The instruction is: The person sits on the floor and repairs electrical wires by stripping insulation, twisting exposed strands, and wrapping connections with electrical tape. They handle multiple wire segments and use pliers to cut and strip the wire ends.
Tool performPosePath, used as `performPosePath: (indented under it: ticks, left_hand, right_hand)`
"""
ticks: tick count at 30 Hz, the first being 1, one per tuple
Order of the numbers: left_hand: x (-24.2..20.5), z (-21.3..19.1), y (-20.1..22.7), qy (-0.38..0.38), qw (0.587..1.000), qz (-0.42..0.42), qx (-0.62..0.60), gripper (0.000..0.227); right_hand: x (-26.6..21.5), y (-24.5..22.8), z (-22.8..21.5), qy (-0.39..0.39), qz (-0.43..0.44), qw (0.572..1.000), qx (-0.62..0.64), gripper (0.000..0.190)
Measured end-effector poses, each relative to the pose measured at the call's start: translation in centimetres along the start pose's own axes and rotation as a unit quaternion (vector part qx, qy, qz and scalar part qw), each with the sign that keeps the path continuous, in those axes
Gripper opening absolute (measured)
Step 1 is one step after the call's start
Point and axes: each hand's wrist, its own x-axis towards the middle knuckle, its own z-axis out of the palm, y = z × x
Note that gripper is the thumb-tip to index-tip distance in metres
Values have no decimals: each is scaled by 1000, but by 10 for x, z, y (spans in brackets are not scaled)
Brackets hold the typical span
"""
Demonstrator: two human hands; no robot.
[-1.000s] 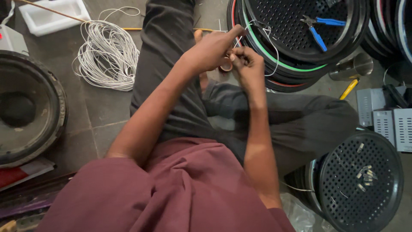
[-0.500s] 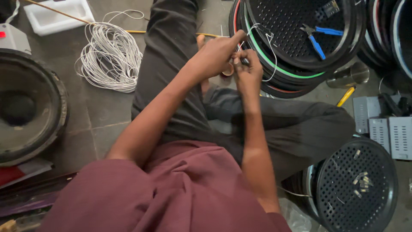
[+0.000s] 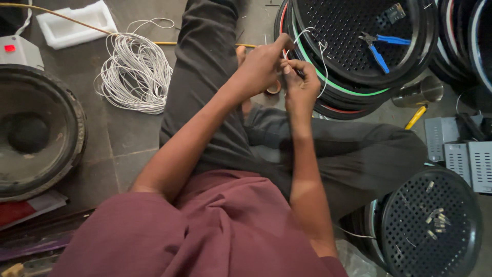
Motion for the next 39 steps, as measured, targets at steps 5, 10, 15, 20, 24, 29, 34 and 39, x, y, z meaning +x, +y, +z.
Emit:
performPosePath:
  ticks: [5, 10, 15, 20, 24, 29, 34, 39]
  left_hand:
    - [-1, -2, 5, 4, 1000, 9, -5, 58]
    - [0, -11, -3, 31, 997, -33, -64, 35]
    - [-2, -12, -8, 10, 980, -57, -191, 32]
    - [0, -5, -6, 27, 989, -21, -141, 33]
    - [0, 3, -4, 28, 994, -37, -103, 31]
    - [-2, 13, 3, 3, 997, -11, -72, 35]
    - [-6, 30, 13, -33, 998, 8, 47, 48]
    - [-1, 24, 8, 25, 999, 31, -16, 42]
  right_hand:
    - [2, 8, -9, -26, -21, 999, -38, 7]
    - [1, -1, -9, 10, 42, 998, -51, 13]
    - [4, -11, -9, 12, 13, 1000, 23, 31]
    - [3, -12, -4, 20, 21, 999, 44, 30]
    - [2, -9, -10, 37, 54, 995, 71, 40]
    - [6, 15, -20, 44, 48, 997, 47, 30]
    - [11, 35, -28, 61, 69, 989, 113, 31]
    - [7, 18, -25, 56, 30, 993, 95, 30]
